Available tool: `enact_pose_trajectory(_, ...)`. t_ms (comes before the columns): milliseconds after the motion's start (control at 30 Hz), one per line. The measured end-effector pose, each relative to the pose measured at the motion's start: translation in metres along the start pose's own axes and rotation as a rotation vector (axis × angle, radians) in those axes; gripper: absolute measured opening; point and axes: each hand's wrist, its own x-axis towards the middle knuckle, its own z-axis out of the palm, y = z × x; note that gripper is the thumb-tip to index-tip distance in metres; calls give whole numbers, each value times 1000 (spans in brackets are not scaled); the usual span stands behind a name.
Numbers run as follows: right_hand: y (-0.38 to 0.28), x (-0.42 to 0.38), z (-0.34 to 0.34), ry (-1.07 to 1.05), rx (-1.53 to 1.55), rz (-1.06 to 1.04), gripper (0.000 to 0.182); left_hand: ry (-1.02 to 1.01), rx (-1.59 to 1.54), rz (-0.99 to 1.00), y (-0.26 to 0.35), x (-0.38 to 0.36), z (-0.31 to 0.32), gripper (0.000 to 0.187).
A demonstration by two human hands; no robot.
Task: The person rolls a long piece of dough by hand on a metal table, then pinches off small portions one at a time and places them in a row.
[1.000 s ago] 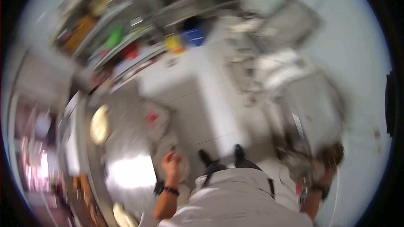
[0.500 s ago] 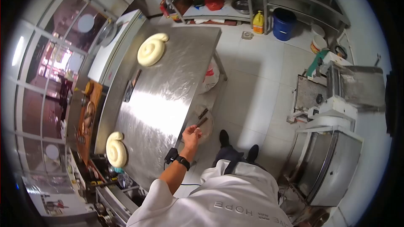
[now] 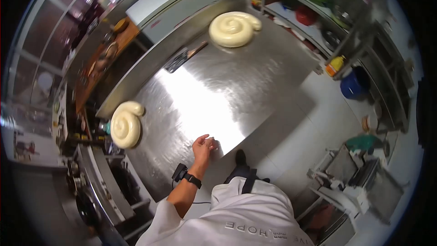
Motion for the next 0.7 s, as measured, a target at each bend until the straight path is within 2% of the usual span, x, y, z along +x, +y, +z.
enact_pose_trajectory(100, -53, 33, 105, -205, 92, 34, 25, 46, -145, -34, 16, 12, -14, 42)
enact_pose_trajectory(167, -61, 66, 170, -19, -37, 9, 24, 83, -182, -10, 13, 22, -29, 41)
enact_pose_trajectory(200, -71, 78, 202, -36, -48, -16, 24, 101, -200, 13, 7, 28, -37, 40)
enact_pose_trajectory(267, -91, 82, 267, -271, -197, -46, 22, 174, -243, -2, 3, 24, -45, 40)
enact_pose_trajectory(333, -115, 68, 359, -363, -407, -129, 19, 241, -265, 4, 2, 11, -48, 38)
enact_pose_trajectory(400, -124, 72, 446, -740, -438, -193, 20, 308, -310, 26, -9, -8, -51, 36)
enact_pose_trajectory(433, -115, 67, 505, -806, -504, -440, 25, 357, -330, 50, -13, -19, -52, 35)
enact_pose_trajectory(467, -136, 27, 562, -924, -503, -491, 26, 423, -299, 36, -15, -35, -51, 36)
enact_pose_trajectory(533, -150, -7, 668, -1167, -708, -734, 21, 569, -252, 38, -18, -71, -45, 37)
enact_pose_trajectory(567, -141, -14, 720, -1259, -705, -829, 21, 647, -233, 49, -25, -90, -40, 37)
enact_pose_trajectory(600, -127, -20, 773, -1302, -653, -1032, 21, 709, -243, 102, -39, -106, -37, 36)
enact_pose_trajectory(633, -117, -26, 825, -1379, -674, -1111, 23, 777, -242, 145, -56, -130, -30, 34)
enact_pose_trajectory(667, -107, -37, 870, -1453, -689, -1180, 26, 893, -262, 96, -67, -154, -13, 31)
enact_pose_trajectory(700, -100, -47, 907, -1402, -689, -1368, 28, 1004, -280, 52, -78, -175, 2, 27)
